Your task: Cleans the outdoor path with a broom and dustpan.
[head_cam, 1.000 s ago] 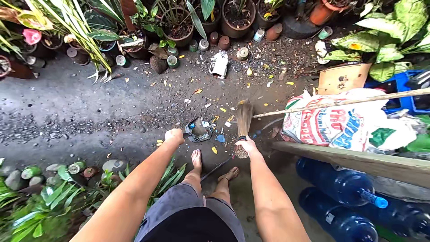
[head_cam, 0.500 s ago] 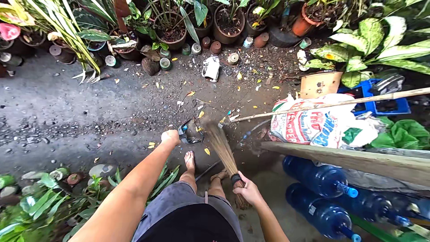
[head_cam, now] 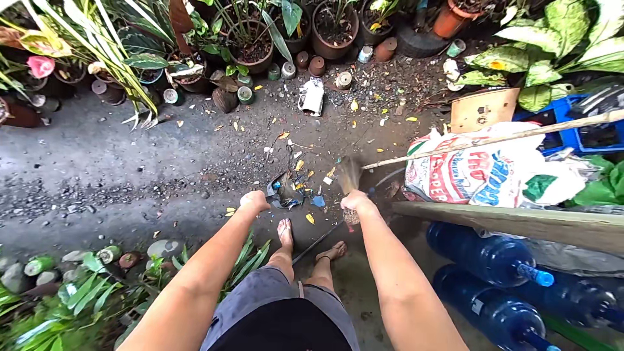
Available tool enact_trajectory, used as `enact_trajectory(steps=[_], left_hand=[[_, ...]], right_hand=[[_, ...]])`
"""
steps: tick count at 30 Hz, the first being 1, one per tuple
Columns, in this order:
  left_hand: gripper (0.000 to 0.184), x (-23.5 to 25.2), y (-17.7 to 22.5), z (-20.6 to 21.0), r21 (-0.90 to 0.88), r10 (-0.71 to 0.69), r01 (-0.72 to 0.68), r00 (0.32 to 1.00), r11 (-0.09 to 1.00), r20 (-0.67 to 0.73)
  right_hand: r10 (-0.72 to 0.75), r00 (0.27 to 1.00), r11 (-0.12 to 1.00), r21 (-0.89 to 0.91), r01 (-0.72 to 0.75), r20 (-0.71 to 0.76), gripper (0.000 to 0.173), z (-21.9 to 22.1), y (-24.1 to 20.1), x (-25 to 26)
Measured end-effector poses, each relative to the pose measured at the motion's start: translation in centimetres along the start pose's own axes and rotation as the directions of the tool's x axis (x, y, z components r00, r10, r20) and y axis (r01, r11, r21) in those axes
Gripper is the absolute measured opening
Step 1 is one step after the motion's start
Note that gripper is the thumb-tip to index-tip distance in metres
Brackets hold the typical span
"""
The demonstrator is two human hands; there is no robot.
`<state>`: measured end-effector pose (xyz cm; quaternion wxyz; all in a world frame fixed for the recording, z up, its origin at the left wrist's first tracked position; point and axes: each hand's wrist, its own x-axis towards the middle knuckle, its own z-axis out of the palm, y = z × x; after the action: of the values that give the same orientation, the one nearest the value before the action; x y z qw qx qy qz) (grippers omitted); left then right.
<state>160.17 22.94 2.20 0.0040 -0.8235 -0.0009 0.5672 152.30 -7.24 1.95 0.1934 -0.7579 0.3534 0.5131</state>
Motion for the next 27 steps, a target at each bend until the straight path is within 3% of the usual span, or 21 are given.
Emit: enact_trajectory(steps=[3, 7, 10, 13, 14, 19, 23, 27], left_hand=[[0.055, 0.6, -1.3, -0.3, -0.443, 0.035, -0.003, 0.997, 0.896, 0.063], [0.055, 1.0, -2.5, 0.6, -0.817, -0.034, 0.155, 0.986, 0.556, 0.164], [0.050, 2.3, -3.8, 1.9, -0.945, -0.027, 0.252, 0.967, 0.209, 0.252], [0.048, 2.1, -4.8, 2.7, -0.942, 0.032, 0.292, 0.956, -0.163, 0.291], [0.043, 2.3, -5.0, 3.0, -0.928, 0.036, 0.284, 0.958, -0.242, 0.284], [0.032, 3.3, -5.2, 4.4, -0.882, 0.137, 0.264, 0.964, -0.391, 0.228], [0.031, 3.3, -4.1, 4.0, -0.840, 0.117, 0.229, 0.973, -0.493, 0.197], [0.030, 3.4, -3.2, 3.8, -0.830, 0.079, 0.215, 0.976, -0.515, 0.203]], right_hand=[[-0.130, 0.987, 0.988, 0.095, 0.121, 0.090, 0.063, 2.1, 1.5, -1.6], [-0.225, 0.964, 0.966, 0.163, 0.201, 0.140, 0.087, 3.3, 6.5, -7.0], [-0.219, 0.967, 0.943, 0.283, 0.175, 0.133, 0.090, 4.0, 11.2, -11.0], [-0.157, 0.984, 0.919, 0.377, 0.117, 0.079, 0.095, 6.5, 13.5, -13.4], [-0.123, 0.991, 0.905, 0.416, 0.089, 0.056, 0.096, 7.6, 13.7, -13.4], [0.021, 1.000, 0.794, 0.608, -0.013, -0.005, 0.097, 13.8, 11.6, -8.6], [-0.116, 0.989, 0.787, 0.616, 0.036, 0.090, 0.096, 16.6, 9.9, -6.5], [-0.249, 0.960, 0.710, 0.698, 0.094, 0.125, 0.087, 15.2, 11.2, -9.5]])
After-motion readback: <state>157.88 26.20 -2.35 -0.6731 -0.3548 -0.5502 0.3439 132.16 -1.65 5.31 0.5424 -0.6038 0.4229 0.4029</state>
